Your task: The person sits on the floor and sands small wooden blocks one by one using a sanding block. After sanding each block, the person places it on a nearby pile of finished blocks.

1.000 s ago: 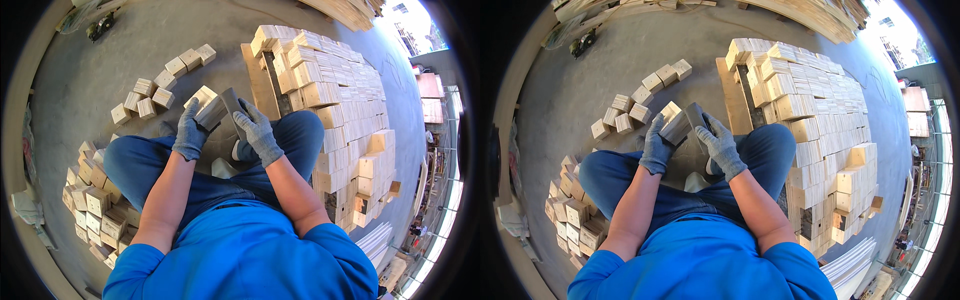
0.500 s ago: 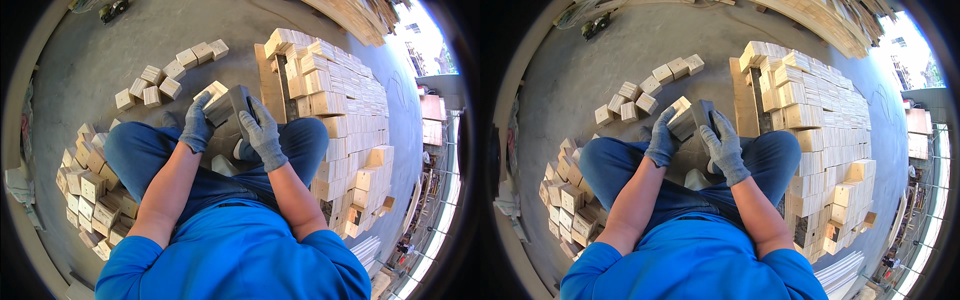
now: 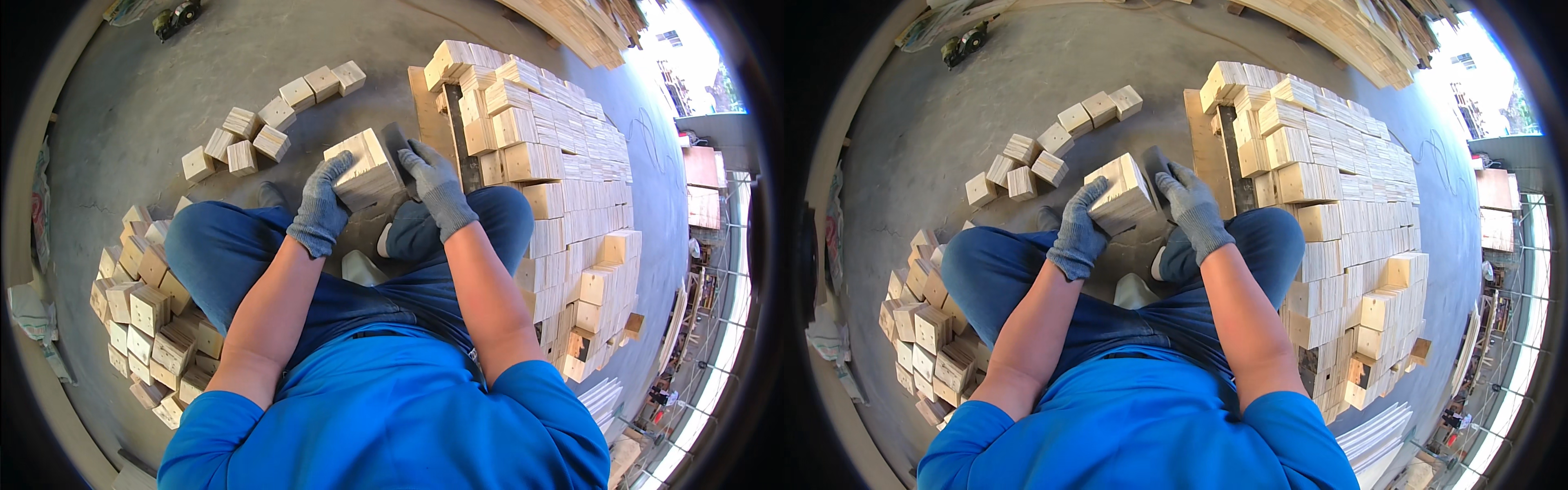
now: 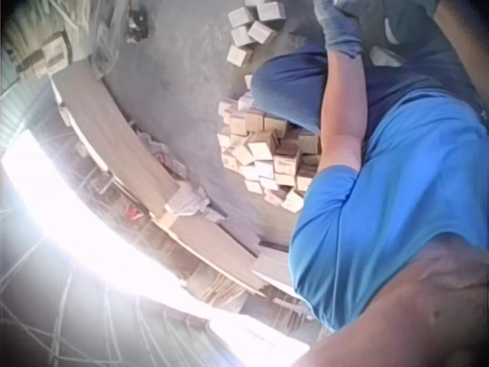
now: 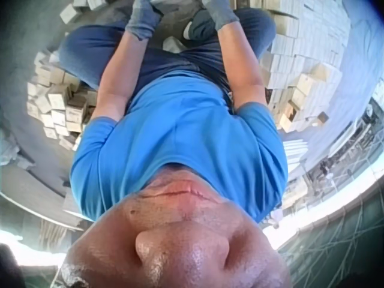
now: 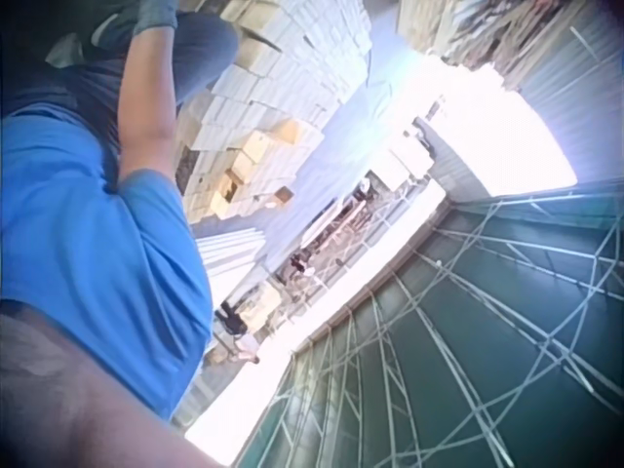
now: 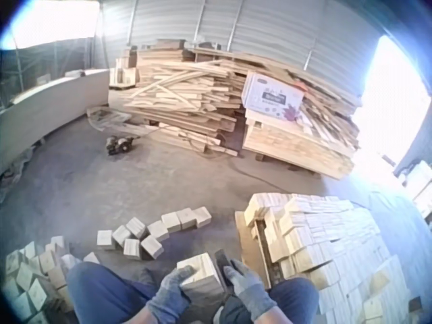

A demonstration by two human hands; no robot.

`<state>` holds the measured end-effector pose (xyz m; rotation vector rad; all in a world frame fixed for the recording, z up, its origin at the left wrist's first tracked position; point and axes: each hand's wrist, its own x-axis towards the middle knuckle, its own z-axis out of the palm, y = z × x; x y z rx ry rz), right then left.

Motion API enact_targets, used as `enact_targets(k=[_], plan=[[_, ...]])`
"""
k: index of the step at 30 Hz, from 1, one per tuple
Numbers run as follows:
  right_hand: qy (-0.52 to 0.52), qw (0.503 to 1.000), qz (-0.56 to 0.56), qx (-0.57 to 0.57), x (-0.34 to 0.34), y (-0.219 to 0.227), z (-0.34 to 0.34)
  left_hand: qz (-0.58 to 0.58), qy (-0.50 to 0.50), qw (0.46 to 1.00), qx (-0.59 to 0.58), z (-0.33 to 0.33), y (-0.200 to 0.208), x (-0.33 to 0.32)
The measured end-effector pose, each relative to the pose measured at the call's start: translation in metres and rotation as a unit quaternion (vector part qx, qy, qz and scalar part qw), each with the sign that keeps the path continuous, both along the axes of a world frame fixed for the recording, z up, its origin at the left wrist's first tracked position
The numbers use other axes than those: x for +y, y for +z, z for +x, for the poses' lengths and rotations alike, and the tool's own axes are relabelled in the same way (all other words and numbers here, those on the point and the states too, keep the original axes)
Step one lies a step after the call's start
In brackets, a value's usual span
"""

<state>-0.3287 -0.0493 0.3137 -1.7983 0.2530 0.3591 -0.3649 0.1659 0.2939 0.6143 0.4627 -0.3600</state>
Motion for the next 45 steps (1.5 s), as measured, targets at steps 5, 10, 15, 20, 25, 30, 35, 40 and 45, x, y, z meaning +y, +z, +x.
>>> enact_targets(k=[5,10,15,20,25,30,35,40,45], plan=[[-0.008,0.999,0.012,-0.046,-0.003,0.015,-0.030,-0.004,0.012,1.000,0.009,0.007,-0.022,0.005],[0.004,0.999,-0.009,-0.037,0.011,0.014,-0.047,-0.007,0.007,1.000,-0.028,0.007,-0.027,0.004],[0.031,0.989,-0.142,-0.015,0.003,0.004,-0.018,0.028,0.013,0.997,-0.068,0.003,-0.013,-0.003],[-0.024,0.997,-0.057,-0.054,-0.007,0.000,-0.034,0.075,0.046,0.995,-0.044,0.007,-0.018,0.003],[0.009,0.990,-0.112,-0.083,0.001,0.002,-0.051,0.066,0.059,0.994,-0.057,0.009,-0.021,0.004],[-0.001,0.998,-0.046,-0.031,0.003,0.005,-0.042,0.075,0.044,0.994,-0.059,0.011,-0.024,0.003],[0.006,0.993,-0.068,-0.095,0.022,0.046,-0.011,0.086,0.016,0.993,-0.083,0.006,-0.031,-0.004],[0.033,0.993,-0.106,-0.045,0.014,0.028,-0.009,0.041,0.033,0.996,-0.075,0.007,-0.025,-0.004],[0.004,0.996,-0.088,0.020,-0.002,-0.009,-0.039,0.056,0.036,0.996,-0.051,0.007,-0.020,0.000]])
